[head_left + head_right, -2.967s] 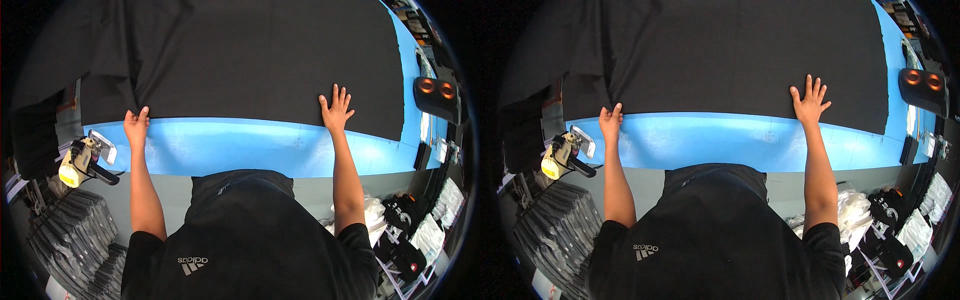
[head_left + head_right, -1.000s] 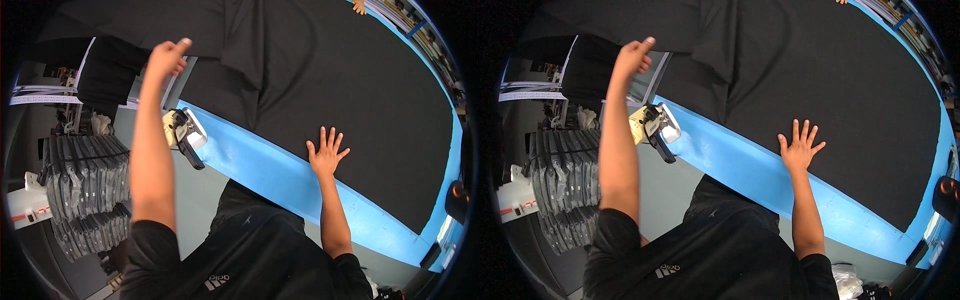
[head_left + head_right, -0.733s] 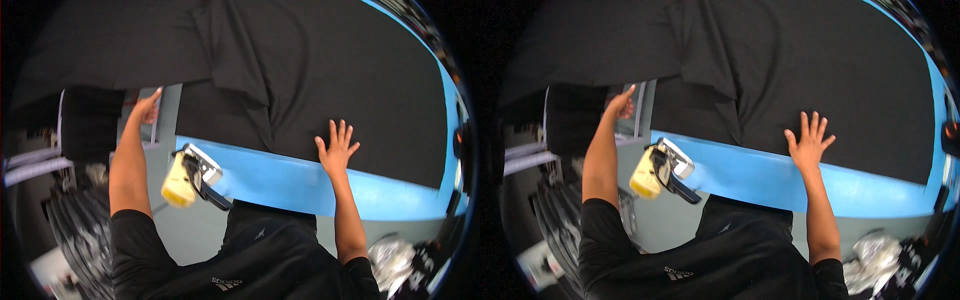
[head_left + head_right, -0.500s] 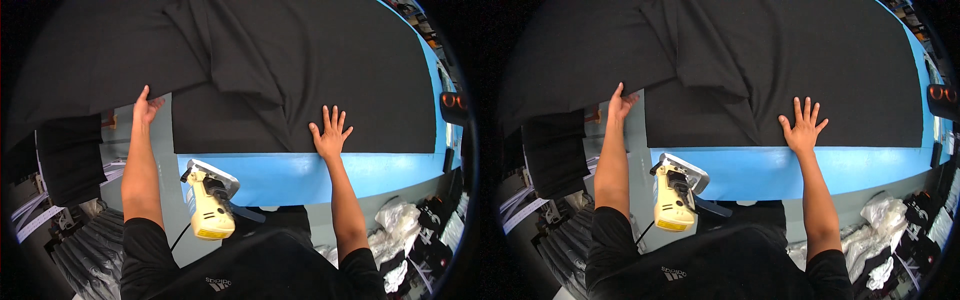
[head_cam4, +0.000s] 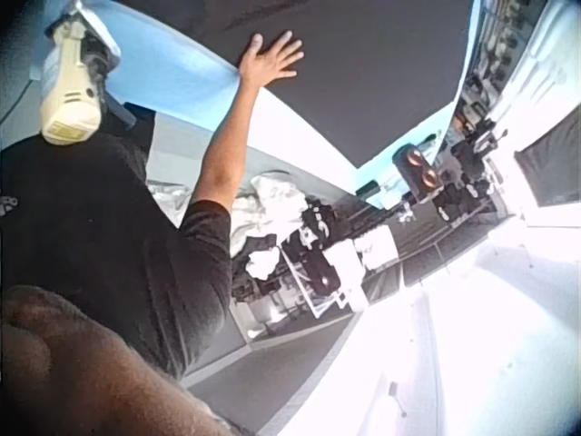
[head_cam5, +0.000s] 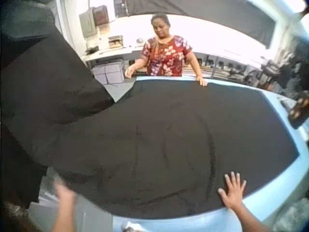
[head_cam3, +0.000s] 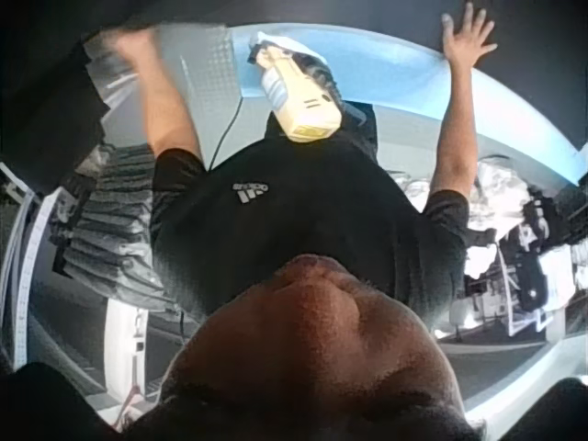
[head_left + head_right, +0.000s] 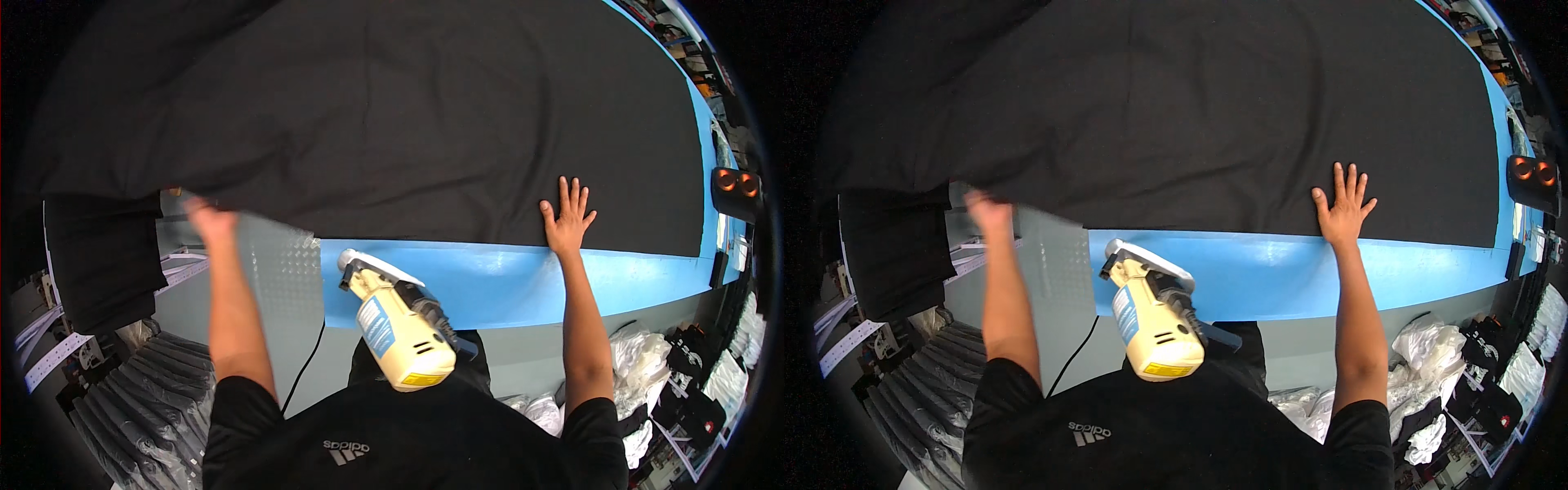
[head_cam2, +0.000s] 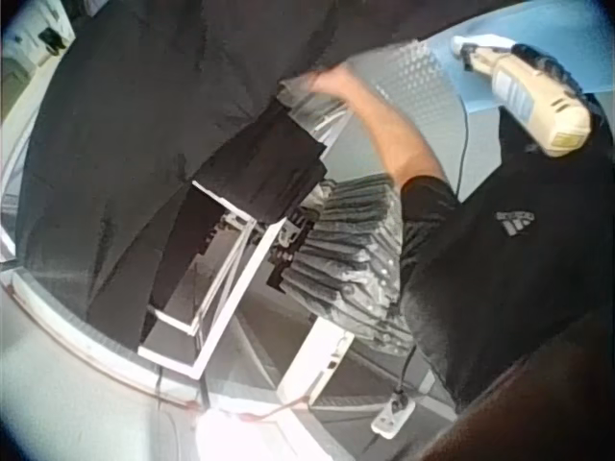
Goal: The person repeatedly spreads and aligns layers of fabric onto a table with a partner and cuts through the fabric using an electric fabric cutter.
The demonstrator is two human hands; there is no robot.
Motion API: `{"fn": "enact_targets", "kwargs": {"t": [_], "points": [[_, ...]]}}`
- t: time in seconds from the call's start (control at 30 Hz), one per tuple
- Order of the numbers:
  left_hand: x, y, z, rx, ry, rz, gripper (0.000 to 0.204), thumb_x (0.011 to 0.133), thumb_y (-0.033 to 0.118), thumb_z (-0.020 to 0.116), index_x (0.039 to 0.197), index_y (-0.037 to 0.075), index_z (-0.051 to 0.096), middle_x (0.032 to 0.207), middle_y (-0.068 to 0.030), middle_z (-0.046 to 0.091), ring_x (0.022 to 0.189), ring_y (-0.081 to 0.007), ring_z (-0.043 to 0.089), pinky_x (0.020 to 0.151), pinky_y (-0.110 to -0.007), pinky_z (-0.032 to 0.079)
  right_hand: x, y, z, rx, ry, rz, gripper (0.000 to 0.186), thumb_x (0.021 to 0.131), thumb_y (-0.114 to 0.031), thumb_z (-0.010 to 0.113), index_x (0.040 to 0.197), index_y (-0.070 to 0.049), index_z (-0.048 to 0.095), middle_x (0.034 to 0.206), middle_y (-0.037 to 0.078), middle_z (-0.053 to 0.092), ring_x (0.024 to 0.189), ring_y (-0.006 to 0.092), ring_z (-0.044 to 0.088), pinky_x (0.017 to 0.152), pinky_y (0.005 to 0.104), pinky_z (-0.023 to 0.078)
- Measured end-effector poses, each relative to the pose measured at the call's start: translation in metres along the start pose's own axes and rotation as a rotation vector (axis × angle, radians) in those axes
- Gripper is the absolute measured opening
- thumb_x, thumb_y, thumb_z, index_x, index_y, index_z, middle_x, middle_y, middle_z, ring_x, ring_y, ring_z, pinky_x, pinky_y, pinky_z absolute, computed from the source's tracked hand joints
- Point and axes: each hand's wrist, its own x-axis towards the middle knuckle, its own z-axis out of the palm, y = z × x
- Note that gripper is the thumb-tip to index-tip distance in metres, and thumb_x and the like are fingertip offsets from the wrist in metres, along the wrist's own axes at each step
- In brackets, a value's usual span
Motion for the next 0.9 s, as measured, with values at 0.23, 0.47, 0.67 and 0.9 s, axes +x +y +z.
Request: {"fn": "enact_targets", "kwargs": {"t": [0.23,0.47,0.67,0.9], "points": [[-0.075,-0.113,0.015,0.034,-0.090,-0.376,0.053,0.084,0.055,0.052,0.107,0.007,0.053,0.099,-0.0049,0.061,0.075,-0.0149,0.059,0.064,-0.028,0.047,-0.001,0.008,-0.001,0.034,0.013,0.002,0.064,0.086,-0.058,0.041,0.141,-0.027,0.030,0.149,0.005,0.020,0.139,0.0294,0.011,0.103,0.0642,0.003],[-0.068,-0.081,-0.023,0.275,-0.333,-0.475,0.017,0.087,0.023,0.058,0.080,0.008,0.061,0.070,-0.0036,0.065,0.062,-0.0148,0.060,0.056,-0.030,0.047,0.007,-0.001,0.004,0.047,0.024,-0.034,0.064,0.086,-0.060,0.040,0.141,-0.028,0.030,0.149,0.006,0.021,0.139,0.0293,0.011,0.102,0.0644,0.003],[-0.114,-0.062,-0.036,0.295,-0.253,-0.147,0.014,0.090,0.017,0.056,0.082,0.006,0.056,0.070,-0.0085,0.063,0.066,-0.0185,0.063,0.060,-0.032,0.052,0.006,0.006,0.001,0.036,0.025,-0.024,0.065,0.086,-0.061,0.040,0.141,-0.028,0.029,0.149,0.006,0.020,0.139,0.0294,0.011,0.102,0.0649,0.002],[-0.106,-0.085,-0.056,0.137,-0.152,-0.301,0.014,0.088,0.020,0.059,0.079,0.009,0.059,0.070,-0.0066,0.064,0.066,-0.0207,0.064,0.063,-0.034,0.053,0.009,0.001,0.003,0.035,0.040,-0.050,0.063,0.086,-0.057,0.043,0.141,-0.028,0.029,0.149,0.006,0.021,0.138,0.0298,0.012,0.102,0.0656,0.005]]}}
